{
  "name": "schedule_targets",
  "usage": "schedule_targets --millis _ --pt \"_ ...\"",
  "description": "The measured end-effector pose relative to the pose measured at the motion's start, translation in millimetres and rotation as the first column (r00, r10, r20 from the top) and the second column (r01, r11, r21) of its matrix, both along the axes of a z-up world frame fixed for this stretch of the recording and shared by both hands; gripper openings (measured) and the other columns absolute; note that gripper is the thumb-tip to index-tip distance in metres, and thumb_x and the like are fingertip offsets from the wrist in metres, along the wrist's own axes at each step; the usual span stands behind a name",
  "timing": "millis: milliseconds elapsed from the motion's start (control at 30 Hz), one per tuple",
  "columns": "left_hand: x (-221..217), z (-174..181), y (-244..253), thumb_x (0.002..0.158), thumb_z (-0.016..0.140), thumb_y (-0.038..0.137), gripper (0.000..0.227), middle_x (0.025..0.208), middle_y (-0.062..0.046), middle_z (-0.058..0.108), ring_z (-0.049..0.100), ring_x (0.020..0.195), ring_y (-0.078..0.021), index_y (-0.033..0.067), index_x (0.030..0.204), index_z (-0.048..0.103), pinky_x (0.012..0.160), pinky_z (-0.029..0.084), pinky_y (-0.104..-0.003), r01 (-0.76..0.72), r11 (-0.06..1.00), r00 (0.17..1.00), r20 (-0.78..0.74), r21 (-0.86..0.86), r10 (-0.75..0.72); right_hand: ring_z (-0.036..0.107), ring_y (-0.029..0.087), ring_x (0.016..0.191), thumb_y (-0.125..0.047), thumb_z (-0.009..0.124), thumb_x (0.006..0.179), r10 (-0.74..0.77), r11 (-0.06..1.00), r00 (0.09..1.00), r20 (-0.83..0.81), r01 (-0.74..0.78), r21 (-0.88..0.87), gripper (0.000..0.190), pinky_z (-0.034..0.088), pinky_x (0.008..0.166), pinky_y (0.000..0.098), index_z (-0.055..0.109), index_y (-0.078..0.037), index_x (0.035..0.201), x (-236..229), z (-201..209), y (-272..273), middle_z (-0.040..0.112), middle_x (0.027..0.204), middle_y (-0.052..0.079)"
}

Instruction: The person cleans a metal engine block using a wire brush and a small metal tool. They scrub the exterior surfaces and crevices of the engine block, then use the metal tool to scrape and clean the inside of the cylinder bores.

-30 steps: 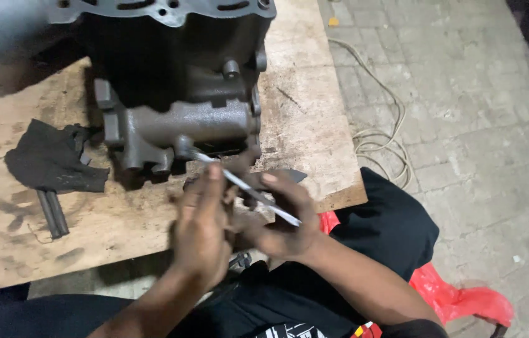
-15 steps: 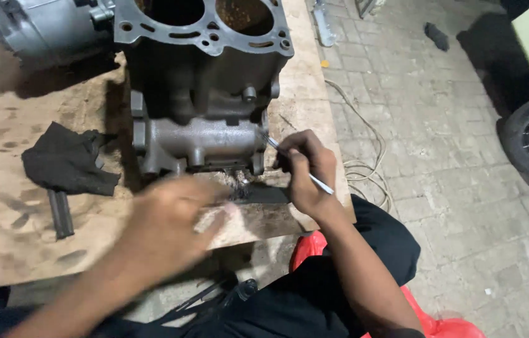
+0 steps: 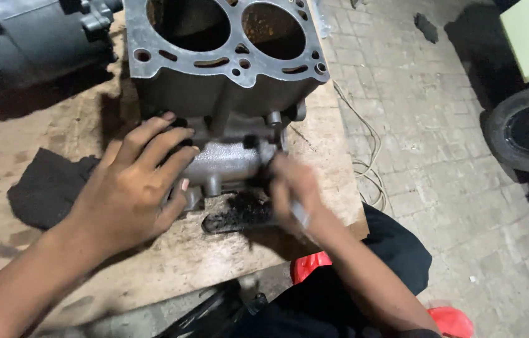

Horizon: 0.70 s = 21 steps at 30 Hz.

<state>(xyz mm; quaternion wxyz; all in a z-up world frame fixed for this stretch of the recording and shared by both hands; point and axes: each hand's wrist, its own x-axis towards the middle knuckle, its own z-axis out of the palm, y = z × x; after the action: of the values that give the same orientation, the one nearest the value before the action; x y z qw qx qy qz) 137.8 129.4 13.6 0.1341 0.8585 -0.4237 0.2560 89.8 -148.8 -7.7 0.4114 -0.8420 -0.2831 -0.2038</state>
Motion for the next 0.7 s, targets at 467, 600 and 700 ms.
schedule_targets --millis 467,600,700 --pt "-1 1 1 0.083 0.069 0.019 0.030 0.125 -0.009 0.064 0.051 0.131 -0.0289 0.0063 0.110 0.072 0.092 0.049 -0.042 0.003 0.999 1.000 0.000 -0.044 -0.003 0.046 0.027 0.059 0.006 0.050 0.069 0.032 0.995 0.991 -0.133 -0.045 -0.092 0.014 0.040 0.057 0.0353 0.057 -0.001 0.078 -37 44 14 0.050 0.071 0.011" --pt "-2 1 -1 0.082 0.072 0.020 0.029 0.122 -0.008 0.067 0.054 0.130 -0.0285 0.0073 0.107 0.074 0.095 0.051 -0.042 -0.018 0.999 0.999 0.045 -0.043 0.020 0.039 0.017 0.051 -0.001 0.045 0.072 0.211 0.955 0.928 -0.305 -0.263 -0.138 0.009 0.041 0.046 0.0292 0.043 -0.008 0.067 -43 28 14 0.042 0.058 0.003" --pt "-4 1 -2 0.081 0.074 0.018 0.028 0.119 -0.007 0.068 0.056 0.129 -0.0281 0.0068 0.106 0.074 0.097 0.051 -0.042 -0.021 0.998 0.998 0.056 -0.056 0.024 0.036 0.021 0.058 -0.001 0.052 0.071 0.216 0.975 0.966 0.144 -0.207 -0.075 0.012 0.032 0.050 0.0355 0.043 -0.006 0.067 -45 39 23 0.043 0.069 0.009"
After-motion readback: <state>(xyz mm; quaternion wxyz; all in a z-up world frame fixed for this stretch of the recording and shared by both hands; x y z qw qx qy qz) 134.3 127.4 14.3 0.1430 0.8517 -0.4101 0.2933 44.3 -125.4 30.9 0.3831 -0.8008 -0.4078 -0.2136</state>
